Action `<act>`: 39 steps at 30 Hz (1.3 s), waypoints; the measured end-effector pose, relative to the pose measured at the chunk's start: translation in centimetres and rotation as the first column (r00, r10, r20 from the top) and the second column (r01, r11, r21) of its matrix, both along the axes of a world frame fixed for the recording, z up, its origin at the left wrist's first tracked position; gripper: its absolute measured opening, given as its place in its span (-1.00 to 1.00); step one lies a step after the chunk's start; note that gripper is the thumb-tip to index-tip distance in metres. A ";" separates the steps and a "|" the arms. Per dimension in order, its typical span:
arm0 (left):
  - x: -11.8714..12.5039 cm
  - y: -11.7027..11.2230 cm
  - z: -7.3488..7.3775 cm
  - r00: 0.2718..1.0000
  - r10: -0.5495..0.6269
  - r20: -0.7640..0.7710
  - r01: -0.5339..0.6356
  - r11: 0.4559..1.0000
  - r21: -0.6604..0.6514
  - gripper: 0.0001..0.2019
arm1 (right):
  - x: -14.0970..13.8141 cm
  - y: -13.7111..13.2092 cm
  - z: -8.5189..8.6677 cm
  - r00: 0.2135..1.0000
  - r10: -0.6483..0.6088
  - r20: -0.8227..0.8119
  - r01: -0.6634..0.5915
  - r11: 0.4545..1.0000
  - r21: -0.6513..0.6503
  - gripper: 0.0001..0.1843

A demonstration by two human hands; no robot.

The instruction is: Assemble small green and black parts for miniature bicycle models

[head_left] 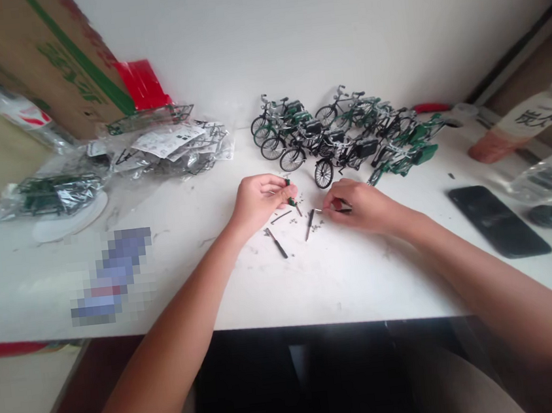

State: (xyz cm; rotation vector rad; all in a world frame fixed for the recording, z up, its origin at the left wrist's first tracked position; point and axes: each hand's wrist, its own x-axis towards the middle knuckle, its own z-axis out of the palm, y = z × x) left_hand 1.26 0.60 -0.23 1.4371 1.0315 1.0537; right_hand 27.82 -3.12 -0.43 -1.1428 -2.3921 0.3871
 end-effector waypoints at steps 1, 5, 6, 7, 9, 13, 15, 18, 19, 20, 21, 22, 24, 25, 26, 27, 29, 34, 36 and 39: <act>-0.1 0.1 0.0 1.000 -0.003 0.005 0.003 1.000 -0.009 -0.46 | 0.1 0.1 -0.1 1.000 -0.022 0.008 0.022 1.000 0.002 -0.95; -0.2 0.2 0.1 1.000 0.013 0.001 -0.013 1.000 -0.014 -0.48 | 0.1 0.3 -0.5 0.998 -0.067 -0.001 0.067 0.998 -0.008 -0.91; -0.2 0.3 0.1 1.000 0.020 0.005 -0.020 1.000 -0.008 -0.49 | 0.0 0.3 -0.7 0.997 -0.071 -0.029 0.071 0.997 -0.005 -0.89; -0.2 0.3 0.2 1.000 0.023 0.011 -0.023 1.000 -0.003 -0.50 | -0.1 0.3 -0.8 0.995 -0.073 -0.062 0.073 0.997 0.002 -0.87; -0.3 0.4 0.3 0.999 0.030 0.032 -0.030 1.000 0.006 -0.51 | -0.3 0.3 -1.0 0.990 -0.072 -0.122 0.077 0.997 0.031 -0.84; -0.5 0.7 0.4 0.997 0.061 0.045 -0.062 0.998 0.016 -0.49 | -0.8 0.1 -1.6 0.988 -0.044 -0.151 0.059 0.993 0.101 -0.80; -0.5 0.8 0.4 0.997 0.072 0.038 -0.073 0.997 0.029 -0.49 | -1.0 -0.1 -1.9 0.989 -0.022 -0.144 0.039 0.993 0.116 -0.79; -0.5 0.8 0.4 0.996 0.079 0.044 -0.080 0.996 0.030 -0.49 | -1.5 -0.5 -1.9 0.993 0.027 -0.117 -0.013 0.993 0.118 -0.73; -0.4 0.7 0.4 0.995 0.084 0.050 -0.085 0.996 0.025 -0.48 | -1.8 -0.6 -1.8 0.994 0.048 -0.103 -0.036 0.993 0.116 -0.68; -0.3 0.6 0.3 0.994 0.089 0.059 -0.091 0.996 0.018 -0.48 | -2.0 -0.8 -1.8 0.994 0.070 -0.089 -0.059 0.992 0.113 -0.63; -0.1 0.5 0.2 0.993 0.096 0.070 -0.096 0.995 0.010 -0.47 | -2.3 -0.9 -1.7 0.993 0.090 -0.077 -0.081 0.991 0.108 -0.58; 0.0 0.4 0.1 0.991 0.102 0.083 -0.103 0.995 0.002 -0.47 | -2.5 -1.0 -1.7 0.992 0.107 -0.064 -0.100 0.990 0.102 -0.53; 0.3 0.3 -0.2 0.988 0.106 0.108 -0.106 0.994 -0.010 -0.46 | -2.9 -1.2 -1.7 0.991 0.125 -0.039 -0.122 0.989 0.089 -0.49; 0.4 0.3 -0.3 0.988 0.104 0.118 -0.103 0.995 -0.013 -0.46 | -3.1 -1.2 -1.7 0.991 0.128 -0.035 -0.125 0.989 0.085 -0.50; 0.4 0.3 -0.4 0.987 0.102 0.126 -0.101 0.995 -0.016 -0.47 | -3.2 -1.2 -1.7 0.991 0.128 -0.038 -0.124 0.989 0.083 -0.52; 0.4 0.3 -0.5 0.986 0.100 0.130 -0.098 0.995 -0.018 -0.47 | -3.2 -1.2 -1.7 0.991 0.124 -0.050 -0.119 0.989 0.084 -0.57; 0.3 0.3 -0.4 0.986 0.092 0.137 -0.089 0.996 -0.026 -0.48 | -3.3 -1.1 -1.8 0.990 0.111 -0.087 -0.102 0.990 0.096 -0.65; 0.0 0.2 0.1 0.986 0.070 0.150 -0.063 0.997 -0.054 -0.48 | -3.4 -0.6 -2.0 0.987 0.084 -0.139 -0.067 0.990 0.121 -0.74; 0.0 0.1 0.3 0.987 0.067 0.147 -0.058 0.996 -0.065 -0.47 | -3.6 -0.3 -2.1 0.986 0.078 -0.144 -0.060 0.990 0.127 -0.75; 0.1 0.0 0.4 0.985 0.053 0.166 -0.042 0.997 -0.070 -0.46 | -3.6 0.0 -2.2 0.988 0.073 -0.138 -0.056 0.990 0.128 -0.76</act>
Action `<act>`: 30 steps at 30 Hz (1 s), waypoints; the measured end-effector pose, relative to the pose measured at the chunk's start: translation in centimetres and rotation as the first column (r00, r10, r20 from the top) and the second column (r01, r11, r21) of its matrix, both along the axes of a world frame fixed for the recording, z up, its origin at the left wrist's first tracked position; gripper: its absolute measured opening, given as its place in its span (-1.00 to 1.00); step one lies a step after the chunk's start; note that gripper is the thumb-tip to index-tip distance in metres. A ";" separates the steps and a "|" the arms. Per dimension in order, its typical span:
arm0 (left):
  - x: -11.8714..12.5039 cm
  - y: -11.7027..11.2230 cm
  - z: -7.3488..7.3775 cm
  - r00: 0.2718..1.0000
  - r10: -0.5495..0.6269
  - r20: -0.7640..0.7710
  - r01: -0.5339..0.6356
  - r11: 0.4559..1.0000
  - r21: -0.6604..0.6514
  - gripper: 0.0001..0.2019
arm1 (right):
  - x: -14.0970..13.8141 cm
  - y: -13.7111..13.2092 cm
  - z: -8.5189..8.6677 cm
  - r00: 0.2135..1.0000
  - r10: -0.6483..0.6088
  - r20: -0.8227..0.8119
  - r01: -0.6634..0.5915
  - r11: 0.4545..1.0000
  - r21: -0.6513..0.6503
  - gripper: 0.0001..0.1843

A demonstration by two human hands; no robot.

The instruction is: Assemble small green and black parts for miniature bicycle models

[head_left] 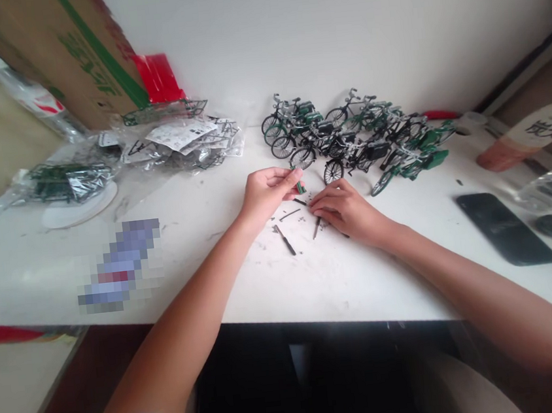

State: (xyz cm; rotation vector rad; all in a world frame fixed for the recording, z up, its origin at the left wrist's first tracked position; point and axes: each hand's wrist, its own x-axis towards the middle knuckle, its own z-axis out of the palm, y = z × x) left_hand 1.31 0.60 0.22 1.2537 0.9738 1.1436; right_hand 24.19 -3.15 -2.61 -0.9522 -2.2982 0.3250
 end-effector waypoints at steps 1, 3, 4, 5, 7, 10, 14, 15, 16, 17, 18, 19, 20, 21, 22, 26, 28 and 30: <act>0.0 0.0 0.0 1.000 -0.011 0.012 0.011 1.000 -0.001 -0.47 | 0.0 0.1 0.0 1.000 -0.004 0.005 0.004 1.000 -0.002 -0.76; 0.1 -0.1 0.0 0.999 -0.043 0.032 0.043 0.999 -0.006 -0.49 | 0.1 0.1 0.0 1.000 -0.016 0.018 0.017 1.000 -0.004 -0.78; 0.1 -0.1 0.1 0.998 -0.060 0.036 0.060 0.998 -0.009 -0.50 | 0.2 0.0 0.0 0.999 -0.024 0.025 0.024 1.000 -0.006 -0.79; 0.1 -0.1 0.1 0.996 -0.078 0.036 0.078 0.997 -0.012 -0.50 | 0.2 -0.1 0.0 0.999 -0.031 0.030 0.031 0.999 -0.010 -0.80; 0.0 -0.2 0.2 0.994 -0.108 0.035 0.109 0.994 -0.017 -0.49 | 0.3 -0.3 0.1 0.998 -0.046 0.036 0.047 0.999 -0.019 -0.79; 0.0 -0.2 0.2 0.990 -0.131 0.047 0.133 0.991 -0.022 -0.47 | 0.4 -0.6 0.3 0.996 -0.070 0.046 0.072 0.997 -0.037 -0.77; 0.0 -0.2 0.0 0.989 -0.136 0.057 0.138 0.990 -0.015 -0.45 | 0.3 -0.6 0.3 0.993 -0.109 0.041 0.113 0.988 -0.110 -0.80; 0.0 -0.1 0.0 0.990 -0.133 0.054 0.134 0.991 -0.012 -0.45 | 0.2 -0.6 0.2 0.991 -0.124 0.042 0.129 0.984 -0.122 -0.79; 0.0 -0.1 0.0 0.991 -0.128 0.049 0.129 0.992 -0.011 -0.45 | 0.2 -0.6 0.0 0.990 -0.137 0.043 0.141 0.982 -0.128 -0.78; 0.0 -0.1 0.0 0.991 -0.124 0.043 0.124 0.992 -0.011 -0.45 | 0.1 -0.5 -0.1 0.989 -0.141 0.038 0.145 0.981 -0.130 -0.76; 0.1 -0.1 0.0 0.992 -0.120 0.036 0.120 0.993 -0.010 -0.45 | 0.1 -0.5 -0.2 0.991 -0.134 0.025 0.136 0.982 -0.132 -0.73; 0.1 -0.1 0.0 0.993 -0.118 0.029 0.118 0.993 -0.010 -0.46 | 0.0 -0.5 -0.3 0.993 -0.120 0.004 0.119 0.984 -0.133 -0.70; 0.1 -0.1 0.0 0.993 -0.118 0.025 0.118 0.993 -0.011 -0.46 | -0.1 -0.4 -0.4 0.995 -0.102 -0.021 0.098 0.987 -0.131 -0.70; 0.1 -0.1 0.0 0.992 -0.121 0.024 0.121 0.993 -0.009 -0.47 | -0.1 -0.4 -0.4 0.995 -0.087 -0.043 0.081 0.989 -0.123 -0.71; 0.1 -0.1 0.0 0.992 -0.124 0.026 0.125 0.992 -0.007 -0.47 | -0.2 -0.4 -0.4 0.995 -0.079 -0.056 0.073 0.991 -0.110 -0.73; 0.1 0.0 -0.1 0.992 -0.119 0.040 0.119 0.993 0.003 -0.49 | -0.4 -0.3 -0.1 0.995 -0.094 -0.020 0.094 0.995 -0.015 -0.78; 0.1 0.0 -0.1 0.995 -0.088 0.040 0.088 0.996 0.003 -0.53 | -0.5 -0.3 -0.1 0.995 -0.102 0.014 0.102 0.994 0.031 -0.78; 0.1 0.1 0.0 0.998 -0.056 0.036 0.056 0.998 -0.004 -0.58 | -0.8 -0.3 -0.1 0.993 -0.106 0.055 0.103 0.993 0.065 -0.80</act>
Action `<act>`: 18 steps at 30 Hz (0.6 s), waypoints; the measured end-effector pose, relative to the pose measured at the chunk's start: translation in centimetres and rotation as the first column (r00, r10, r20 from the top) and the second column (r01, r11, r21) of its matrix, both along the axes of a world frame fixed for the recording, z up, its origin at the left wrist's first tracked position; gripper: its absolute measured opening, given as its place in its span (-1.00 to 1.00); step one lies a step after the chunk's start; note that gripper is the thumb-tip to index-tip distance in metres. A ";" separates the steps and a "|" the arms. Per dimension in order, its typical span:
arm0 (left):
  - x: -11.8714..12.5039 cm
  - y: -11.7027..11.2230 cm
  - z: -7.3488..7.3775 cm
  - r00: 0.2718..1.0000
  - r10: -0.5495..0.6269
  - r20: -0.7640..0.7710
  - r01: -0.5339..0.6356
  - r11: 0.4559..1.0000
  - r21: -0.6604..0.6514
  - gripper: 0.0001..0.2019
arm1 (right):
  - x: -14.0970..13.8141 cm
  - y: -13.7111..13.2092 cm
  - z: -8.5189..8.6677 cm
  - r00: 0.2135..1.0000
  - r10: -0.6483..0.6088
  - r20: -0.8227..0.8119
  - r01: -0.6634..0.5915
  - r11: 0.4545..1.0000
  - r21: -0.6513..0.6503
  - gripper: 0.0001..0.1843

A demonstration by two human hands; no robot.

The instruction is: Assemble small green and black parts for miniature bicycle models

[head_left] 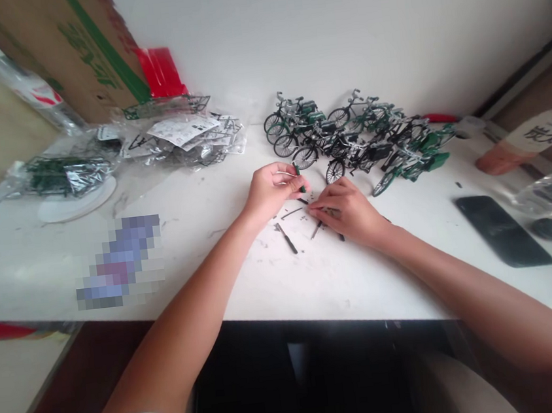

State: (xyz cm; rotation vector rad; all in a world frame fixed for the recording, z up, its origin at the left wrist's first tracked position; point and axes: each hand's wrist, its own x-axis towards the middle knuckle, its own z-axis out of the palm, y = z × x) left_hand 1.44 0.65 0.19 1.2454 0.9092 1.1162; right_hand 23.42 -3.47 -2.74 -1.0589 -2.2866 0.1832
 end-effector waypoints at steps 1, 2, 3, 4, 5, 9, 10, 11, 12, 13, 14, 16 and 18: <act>0.0 0.0 0.1 1.000 0.011 -0.002 -0.011 1.000 -0.007 -0.61 | -0.1 0.0 -0.1 1.000 0.000 0.024 0.000 1.000 0.008 -0.80; 0.0 0.0 0.1 1.000 0.019 -0.003 -0.019 1.000 -0.016 -0.62 | -0.2 0.0 -0.1 0.999 -0.004 0.047 0.003 1.000 0.013 -0.81; -0.1 -0.1 0.2 1.000 0.024 -0.005 -0.024 0.999 -0.024 -0.63 | -0.3 0.0 -0.2 0.998 -0.013 0.069 0.011 1.000 0.018 -0.82; -0.1 -0.1 0.3 1.000 0.027 -0.006 -0.027 0.999 -0.030 -0.64 | -0.5 0.0 -0.1 0.995 -0.026 0.093 0.024 0.999 0.026 -0.82; -0.1 -0.1 0.3 0.999 0.031 -0.007 -0.031 0.999 -0.034 -0.65 | -0.6 -0.1 0.0 0.991 -0.043 0.123 0.039 0.998 0.039 -0.82; -0.3 0.1 0.2 1.000 0.018 0.015 -0.017 0.999 -0.044 -0.71 | -1.5 -0.8 0.9 0.937 -0.117 0.329 0.075 0.987 0.140 -0.70; -0.3 0.1 0.2 1.000 0.010 0.026 -0.009 0.999 -0.048 -0.73 | -1.7 -1.0 1.1 0.916 -0.137 0.378 0.079 0.983 0.164 -0.66; -0.3 0.2 0.1 0.999 0.002 0.036 0.000 0.999 -0.054 -0.75 | -1.8 -1.1 1.3 0.897 -0.158 0.412 0.087 0.979 0.185 -0.65; -0.3 0.2 0.0 0.999 -0.004 0.041 0.006 0.998 -0.060 -0.76 | -1.9 -1.1 1.3 0.885 -0.176 0.430 0.097 0.975 0.200 -0.66; -0.3 0.2 0.0 0.999 -0.007 0.043 0.009 0.998 -0.067 -0.77 | -1.9 -1.1 1.3 0.884 -0.188 0.428 0.107 0.973 0.206 -0.70; -0.3 0.2 -0.1 0.999 -0.008 0.043 0.011 0.997 -0.074 -0.77 | -1.8 -1.0 1.2 0.895 -0.191 0.403 0.118 0.973 0.199 -0.74; -0.4 0.2 -0.1 0.999 -0.010 0.043 0.014 0.996 -0.088 -0.73 | -1.4 -0.9 1.0 0.946 -0.175 0.273 0.140 0.980 0.144 -0.85; -0.4 0.1 0.0 0.998 -0.023 0.051 0.029 0.994 -0.105 -0.69 | -0.9 -0.9 0.8 0.987 -0.146 0.072 0.143 0.988 0.053 -0.92</act>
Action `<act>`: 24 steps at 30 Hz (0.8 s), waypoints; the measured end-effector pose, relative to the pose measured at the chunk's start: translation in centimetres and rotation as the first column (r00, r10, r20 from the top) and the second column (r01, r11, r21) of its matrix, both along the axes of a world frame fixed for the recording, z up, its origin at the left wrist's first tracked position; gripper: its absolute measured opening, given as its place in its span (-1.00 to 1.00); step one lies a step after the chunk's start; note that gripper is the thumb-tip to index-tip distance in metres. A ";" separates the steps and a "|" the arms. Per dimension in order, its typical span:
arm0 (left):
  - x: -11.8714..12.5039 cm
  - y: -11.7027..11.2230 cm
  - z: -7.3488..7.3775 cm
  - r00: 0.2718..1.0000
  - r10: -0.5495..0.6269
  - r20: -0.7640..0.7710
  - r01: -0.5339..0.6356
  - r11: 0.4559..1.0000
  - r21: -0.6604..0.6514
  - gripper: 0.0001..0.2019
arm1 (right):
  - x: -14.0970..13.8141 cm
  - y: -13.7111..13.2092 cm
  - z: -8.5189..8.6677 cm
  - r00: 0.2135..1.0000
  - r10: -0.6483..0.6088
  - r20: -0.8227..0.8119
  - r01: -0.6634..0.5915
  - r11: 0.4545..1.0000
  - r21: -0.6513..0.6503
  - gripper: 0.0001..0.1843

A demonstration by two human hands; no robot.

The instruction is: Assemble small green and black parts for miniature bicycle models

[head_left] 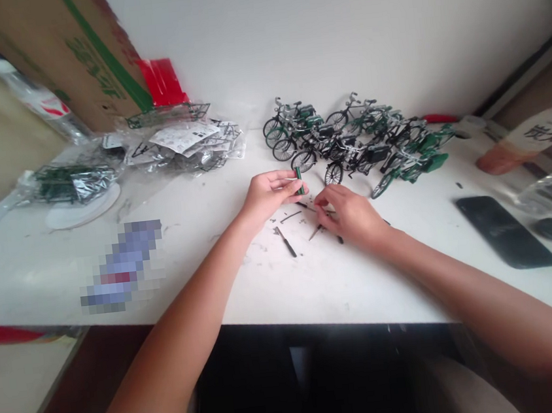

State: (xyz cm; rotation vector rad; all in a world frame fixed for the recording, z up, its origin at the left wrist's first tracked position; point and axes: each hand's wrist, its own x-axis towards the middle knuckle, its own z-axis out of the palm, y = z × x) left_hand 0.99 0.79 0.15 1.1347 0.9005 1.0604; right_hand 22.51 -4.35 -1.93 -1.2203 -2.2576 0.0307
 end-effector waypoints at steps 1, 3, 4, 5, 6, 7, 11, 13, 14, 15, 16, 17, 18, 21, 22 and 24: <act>0.0 0.0 0.0 1.000 -0.012 0.006 0.012 1.000 -0.011 -0.68 | 0.2 -0.1 0.0 0.994 0.005 -0.108 -0.008 1.000 -0.026 -0.93; -0.1 -0.1 0.1 0.999 -0.046 0.021 0.047 0.998 -0.031 -0.68 | 0.4 -0.3 0.2 0.964 0.001 -0.266 -0.013 0.999 -0.044 -0.92; -0.1 -0.1 0.1 0.997 -0.069 0.028 0.070 0.997 -0.041 -0.68 | 0.4 -0.5 0.4 0.949 -0.009 -0.315 -0.003 0.999 -0.037 -0.90; -0.1 -0.1 0.1 0.995 -0.092 0.036 0.094 0.994 -0.052 -0.68 | 0.4 -0.7 0.6 0.936 -0.021 -0.352 0.012 1.000 -0.027 -0.88; -0.1 -0.2 0.1 0.992 -0.115 0.045 0.117 0.991 -0.063 -0.69 | 0.3 -0.8 0.7 0.925 -0.033 -0.378 0.029 0.999 -0.017 -0.87; 0.0 -0.2 0.1 0.990 -0.134 0.052 0.138 0.988 -0.076 -0.69 | 0.3 -0.9 0.8 0.917 -0.040 -0.397 0.039 0.999 -0.009 -0.86; 0.3 -0.4 0.2 0.982 -0.170 0.088 0.179 0.978 -0.107 -0.72 | 0.4 -0.9 0.9 0.893 -0.039 -0.449 0.036 0.999 -0.015 -0.82; 0.5 -0.5 0.2 0.978 -0.174 0.120 0.186 0.977 -0.104 -0.73 | 0.5 -0.8 0.8 0.891 -0.039 -0.453 0.032 0.999 -0.023 -0.79; 0.5 -0.5 0.1 0.976 -0.170 0.135 0.184 0.977 -0.104 -0.72 | 0.6 -0.8 0.9 0.895 -0.042 -0.444 0.033 0.999 -0.028 -0.78; 0.5 -0.4 0.1 0.976 -0.163 0.146 0.179 0.978 -0.106 -0.71 | 0.7 -0.7 0.9 0.902 -0.045 -0.429 0.035 0.999 -0.031 -0.77; 0.5 -0.4 0.0 0.976 -0.156 0.152 0.174 0.979 -0.109 -0.70 | 0.7 -0.7 0.9 0.910 -0.049 -0.411 0.040 0.999 -0.030 -0.76; 0.5 -0.4 -0.1 0.976 -0.153 0.154 0.171 0.979 -0.111 -0.68 | 0.7 -0.8 1.0 0.919 -0.052 -0.391 0.046 0.999 -0.026 -0.76; 0.5 -0.3 -0.2 0.976 -0.154 0.154 0.172 0.979 -0.109 -0.68 | 0.7 -0.8 1.1 0.926 -0.055 -0.374 0.051 0.999 -0.020 -0.76; 0.5 -0.3 -0.4 0.976 -0.160 0.150 0.174 0.981 -0.089 -0.74 | 0.7 -0.8 1.2 0.937 -0.055 -0.346 0.060 0.998 0.005 -0.75; 0.5 -0.2 -0.5 0.976 -0.159 0.149 0.173 0.981 -0.085 -0.76 | 0.7 -0.8 1.2 0.938 -0.054 -0.343 0.061 0.998 0.012 -0.74; 0.5 -0.2 -0.5 0.977 -0.156 0.145 0.170 0.982 -0.086 -0.76 | 0.7 -0.7 1.2 0.936 -0.050 -0.347 0.062 0.998 0.022 -0.74</act>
